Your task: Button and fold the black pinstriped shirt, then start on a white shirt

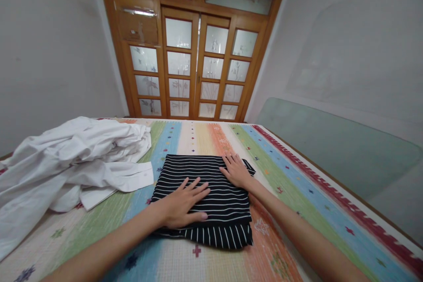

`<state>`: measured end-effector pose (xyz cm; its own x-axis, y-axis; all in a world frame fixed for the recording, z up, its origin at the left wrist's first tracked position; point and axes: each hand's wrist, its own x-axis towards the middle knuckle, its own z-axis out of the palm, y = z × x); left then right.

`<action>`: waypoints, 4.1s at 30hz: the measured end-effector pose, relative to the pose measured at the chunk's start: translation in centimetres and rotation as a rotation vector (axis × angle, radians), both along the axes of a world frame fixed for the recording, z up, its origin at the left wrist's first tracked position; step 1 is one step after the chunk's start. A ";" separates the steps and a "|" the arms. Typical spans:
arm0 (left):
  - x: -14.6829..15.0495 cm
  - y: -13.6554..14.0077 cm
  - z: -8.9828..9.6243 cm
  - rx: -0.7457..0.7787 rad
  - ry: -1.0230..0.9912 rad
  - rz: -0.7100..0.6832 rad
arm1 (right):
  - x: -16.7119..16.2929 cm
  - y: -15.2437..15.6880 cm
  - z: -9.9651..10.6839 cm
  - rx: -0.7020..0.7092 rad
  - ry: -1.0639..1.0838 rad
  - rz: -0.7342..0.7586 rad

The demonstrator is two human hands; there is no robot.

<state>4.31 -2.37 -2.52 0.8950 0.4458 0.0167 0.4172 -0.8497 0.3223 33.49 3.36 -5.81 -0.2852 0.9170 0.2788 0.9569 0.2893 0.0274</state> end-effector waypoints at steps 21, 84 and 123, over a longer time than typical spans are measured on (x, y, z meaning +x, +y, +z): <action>0.6 11.1 -2.2 0.160 -0.001 0.416 | -2.6 -1.0 -1.0 -0.146 0.082 0.000; 0.7 2.4 -3.8 0.256 -0.029 0.448 | 5.9 0.5 3.1 -0.197 0.012 0.036; 0.8 1.0 -3.2 0.117 -0.151 0.327 | 5.6 -10.7 4.0 -0.361 0.367 0.166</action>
<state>5.09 -1.38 -5.76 0.6890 0.6950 0.2056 0.6278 -0.7141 0.3099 39.04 -7.37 -1.84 -0.3776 0.9238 0.0627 0.8253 0.3665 -0.4296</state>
